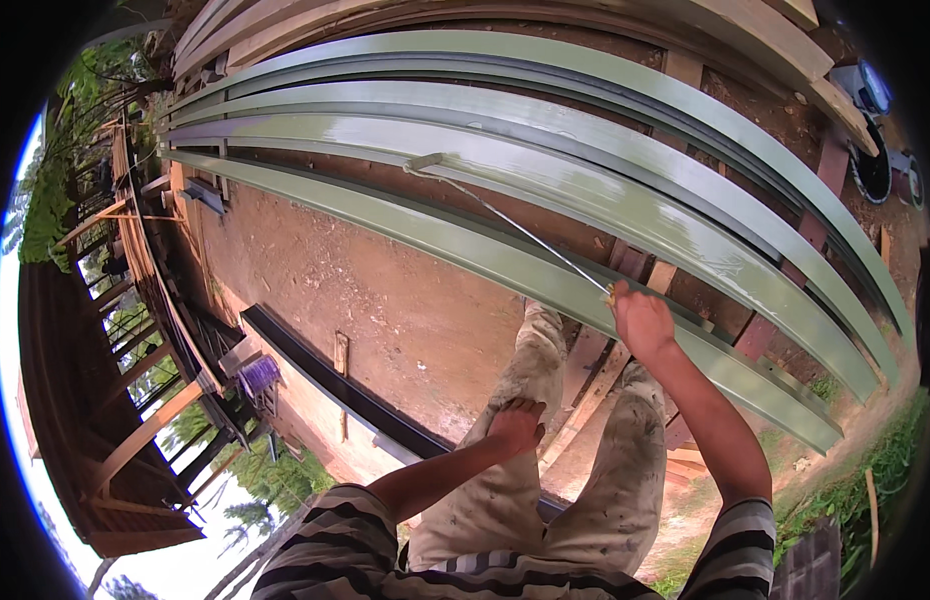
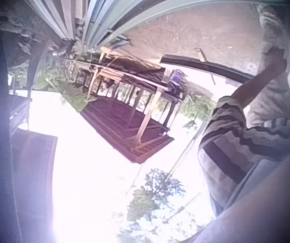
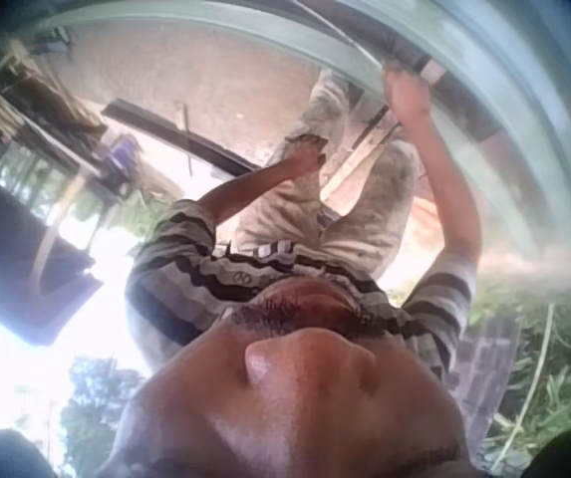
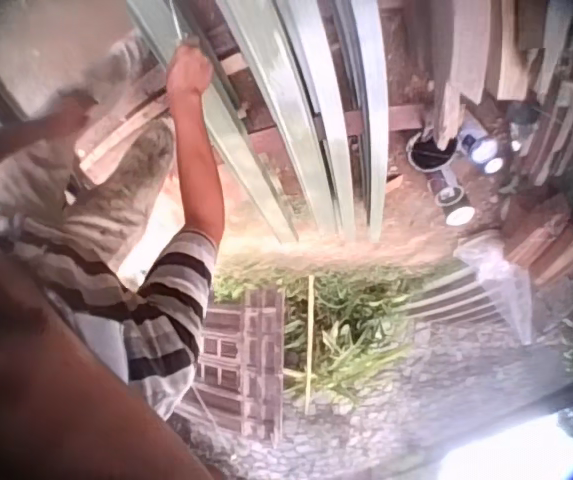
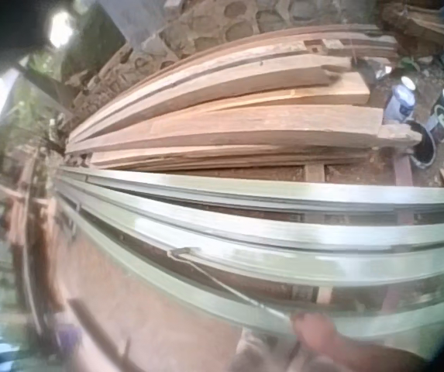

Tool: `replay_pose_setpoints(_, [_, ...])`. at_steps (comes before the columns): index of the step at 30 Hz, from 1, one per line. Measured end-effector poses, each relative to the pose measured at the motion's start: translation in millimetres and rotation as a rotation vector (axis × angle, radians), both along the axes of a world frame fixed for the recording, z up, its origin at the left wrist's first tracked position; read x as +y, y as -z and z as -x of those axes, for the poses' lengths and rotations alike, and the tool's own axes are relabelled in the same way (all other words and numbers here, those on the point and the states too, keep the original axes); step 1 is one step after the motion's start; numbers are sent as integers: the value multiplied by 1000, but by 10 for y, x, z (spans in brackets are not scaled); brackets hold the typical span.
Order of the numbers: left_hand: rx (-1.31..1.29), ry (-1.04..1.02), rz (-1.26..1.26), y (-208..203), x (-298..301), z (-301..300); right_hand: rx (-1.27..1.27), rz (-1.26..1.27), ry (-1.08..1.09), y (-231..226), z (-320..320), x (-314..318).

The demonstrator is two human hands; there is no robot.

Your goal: The person paints several long metal beams with a paint roller, moving along their length to cover the top surfaces.

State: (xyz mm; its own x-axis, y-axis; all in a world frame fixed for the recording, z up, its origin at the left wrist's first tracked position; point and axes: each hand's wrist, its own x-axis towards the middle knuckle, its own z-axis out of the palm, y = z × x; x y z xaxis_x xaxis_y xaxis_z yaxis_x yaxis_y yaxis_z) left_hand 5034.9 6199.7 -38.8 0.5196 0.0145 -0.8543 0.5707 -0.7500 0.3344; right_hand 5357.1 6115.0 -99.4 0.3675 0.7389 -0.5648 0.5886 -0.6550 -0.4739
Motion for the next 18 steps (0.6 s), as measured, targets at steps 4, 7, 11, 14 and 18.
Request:
replay_pose_setpoints(4, [-74, -124, 8, -64, 423, 205, 38, 41, -28, -67, 6, 1015])
replay_pose_setpoints(7, [-23, -290, 4, -91, 647, 106, 34, 43, -29, -207, -18, 1842])
replay_pose_setpoints(11, [27, -509, 46, -140, 1070, 149, 211, -77, 77, -317, 119, 2678])
replay_pose_setpoints(14, [24, -662, 58, -119, 1327, 286, 293, -189, 116, -396, 224, 3261])
replay_pose_setpoints(18, [-34, -753, 68, 12, 1415, 502, 426, -172, 93, -420, 252, 4232])
